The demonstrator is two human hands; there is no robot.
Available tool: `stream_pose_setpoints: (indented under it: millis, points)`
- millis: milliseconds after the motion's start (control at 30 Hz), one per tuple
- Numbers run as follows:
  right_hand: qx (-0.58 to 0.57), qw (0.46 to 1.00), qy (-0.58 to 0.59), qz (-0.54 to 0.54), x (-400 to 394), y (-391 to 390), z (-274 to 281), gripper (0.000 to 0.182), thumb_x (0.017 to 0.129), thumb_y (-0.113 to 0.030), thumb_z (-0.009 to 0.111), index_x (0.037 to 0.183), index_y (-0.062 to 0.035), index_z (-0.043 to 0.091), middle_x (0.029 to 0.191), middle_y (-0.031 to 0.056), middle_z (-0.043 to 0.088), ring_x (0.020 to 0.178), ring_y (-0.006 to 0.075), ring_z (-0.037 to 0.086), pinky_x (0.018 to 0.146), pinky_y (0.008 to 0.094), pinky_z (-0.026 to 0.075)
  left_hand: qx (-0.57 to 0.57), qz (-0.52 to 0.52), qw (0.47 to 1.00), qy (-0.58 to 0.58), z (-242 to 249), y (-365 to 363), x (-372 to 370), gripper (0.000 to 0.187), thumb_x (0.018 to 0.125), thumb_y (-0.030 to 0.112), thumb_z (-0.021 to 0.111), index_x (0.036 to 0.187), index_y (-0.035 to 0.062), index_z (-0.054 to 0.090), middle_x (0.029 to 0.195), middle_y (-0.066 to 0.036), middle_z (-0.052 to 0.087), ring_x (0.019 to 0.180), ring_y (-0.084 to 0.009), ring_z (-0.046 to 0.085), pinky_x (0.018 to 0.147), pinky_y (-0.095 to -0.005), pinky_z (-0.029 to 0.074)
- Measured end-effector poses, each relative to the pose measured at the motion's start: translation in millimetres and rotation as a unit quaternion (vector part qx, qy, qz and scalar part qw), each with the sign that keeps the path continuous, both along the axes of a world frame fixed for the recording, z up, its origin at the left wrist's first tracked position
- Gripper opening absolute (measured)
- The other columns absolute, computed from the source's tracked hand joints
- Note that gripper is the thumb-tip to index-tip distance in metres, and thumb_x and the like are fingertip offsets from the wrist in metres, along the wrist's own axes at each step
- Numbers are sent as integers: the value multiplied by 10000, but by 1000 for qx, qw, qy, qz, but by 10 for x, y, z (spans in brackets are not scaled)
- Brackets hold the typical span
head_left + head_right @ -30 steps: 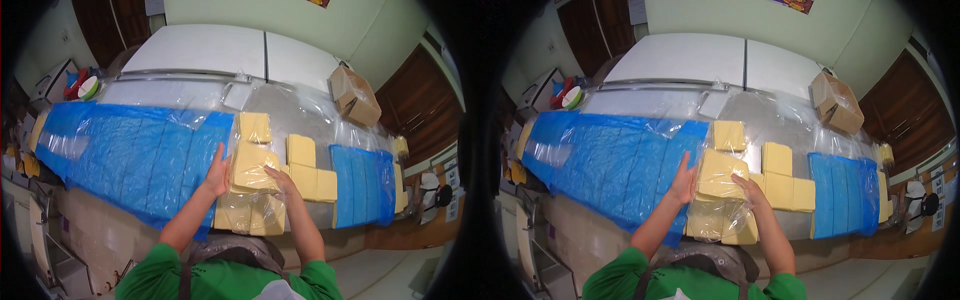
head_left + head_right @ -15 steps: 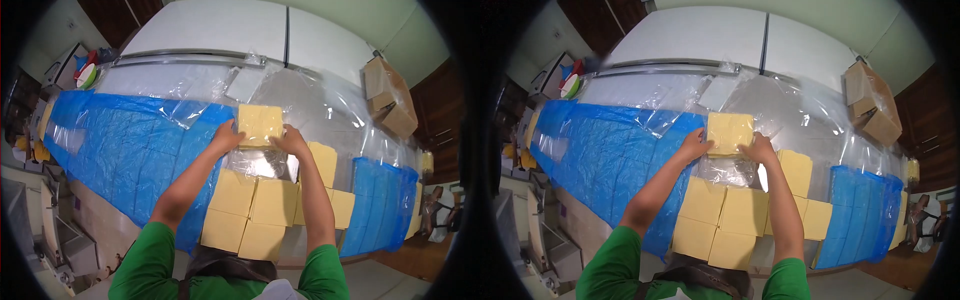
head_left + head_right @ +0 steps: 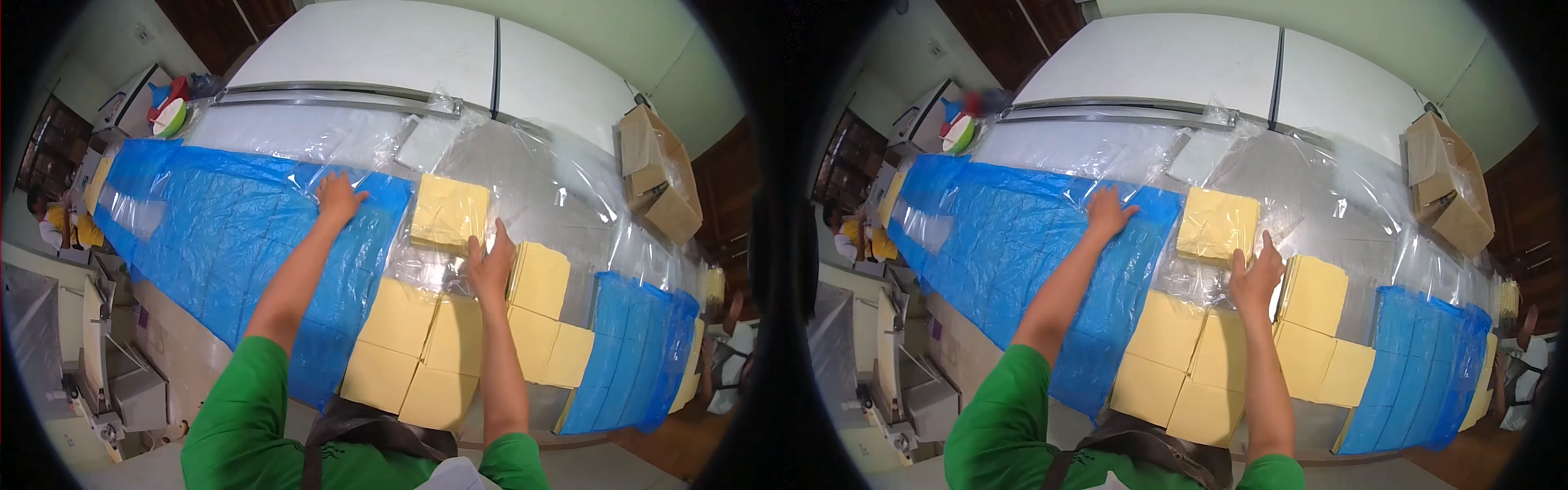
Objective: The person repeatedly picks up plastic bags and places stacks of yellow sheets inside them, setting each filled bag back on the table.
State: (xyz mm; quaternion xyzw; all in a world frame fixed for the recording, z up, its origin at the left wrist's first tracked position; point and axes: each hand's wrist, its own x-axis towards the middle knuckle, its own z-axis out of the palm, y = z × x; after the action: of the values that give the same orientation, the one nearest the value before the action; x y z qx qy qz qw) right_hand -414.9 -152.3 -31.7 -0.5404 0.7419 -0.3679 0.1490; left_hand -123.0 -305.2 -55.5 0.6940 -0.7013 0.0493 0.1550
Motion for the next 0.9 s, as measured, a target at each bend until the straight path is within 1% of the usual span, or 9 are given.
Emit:
stream_pose_setpoints:
  millis: [167, 233, 300, 367, 467, 567, 700, 733, 900]
  points:
    - [-87, 996, 30, 14, 124, 466, 199, 371, 885, -144, 625, 1235, -35, 567, 1184, 173, 588, 1160, 360, 455, 1022, 500, 327, 129, -25, 991, 6, -136, -239, 437, 327, 882, 311, 672, 1013, 11, 669, 996, -181, 703, 909, -409, 663, 833, -523, 502]
    - [-140, 987, 79, -6, 308, 601, 463, 239, 864, -84, 645, 1098, -35, 630, 1090, 132, 639, 1103, 319, 513, 972, 462, 387, -51, -74, 985, 147, 306, -36, 494, 245, 949, 265, 608, 1021, 36, 655, 816, -117, 713, 810, -284, 702, 730, -450, 547]
    - [-191, 980, -26, 42, 559, 714, 682, 171, 840, -45, 681, 1010, -32, 667, 993, 120, 669, 991, 282, 596, 881, 392, 471, 53, -95, 837, 536, 916, 394, 590, 253, 988, 238, 568, 1038, -3, 624, 891, -119, 702, 846, -251, 700, 724, -364, 567]
    - [-106, 969, -207, 88, 924, 771, 735, 145, 858, -112, 731, 959, -12, 700, 973, 97, 703, 870, 147, 659, 799, 277, 518, 110, -73, 710, 692, 1328, 930, 758, 246, 1012, 246, 541, 1058, 13, 601, 942, -92, 680, 864, -197, 689, 738, -341, 577]
    - [33, 882, -429, 191, 1517, 752, 687, 466, 935, -211, 686, 1315, 16, 540, 1154, 124, 642, 1064, 169, 609, 904, 283, 492, 134, -106, 653, 738, 1224, 1598, 1126, 232, 992, 243, 580, 1073, 25, 585, 986, -92, 672, 866, -215, 687, 734, -363, 586]
    - [85, 806, -547, 210, 2091, 843, 667, 515, 929, -218, 694, 1354, 5, 508, 1168, 121, 633, 1073, 160, 598, 908, 278, 491, 174, -81, 613, 766, 1098, 2184, 1529, 178, 955, 167, 642, 1020, 14, 579, 939, -103, 674, 862, -220, 688, 748, -366, 595]
    - [187, 794, -541, 206, 2617, 960, 361, 625, 873, -278, 761, 1360, 11, 498, 1158, 94, 649, 996, 124, 605, 855, 263, 486, 182, 16, 646, 741, 613, 2753, 2002, 202, 892, 103, 716, 1006, 9, 580, 921, -106, 672, 866, -209, 681, 763, -354, 597]
    - [132, 883, -395, 215, 2801, 1041, 175, 531, 874, -275, 756, 1281, 13, 575, 1040, 52, 686, 904, 106, 624, 754, 245, 489, 175, 33, 623, 761, 520, 2827, 2052, 222, 871, 88, 736, 1003, 12, 575, 926, -93, 667, 860, -204, 679, 736, -350, 593]
    - [206, 871, -362, 261, 3444, 1348, 28, 330, 897, -219, 733, 1119, 14, 661, 918, 54, 697, 818, 92, 628, 708, 233, 496, 168, 34, 574, 800, -30, 3260, 2358, 245, 851, 69, 755, 1001, 13, 570, 936, -72, 658, 843, -190, 669, 719, -339, 578]
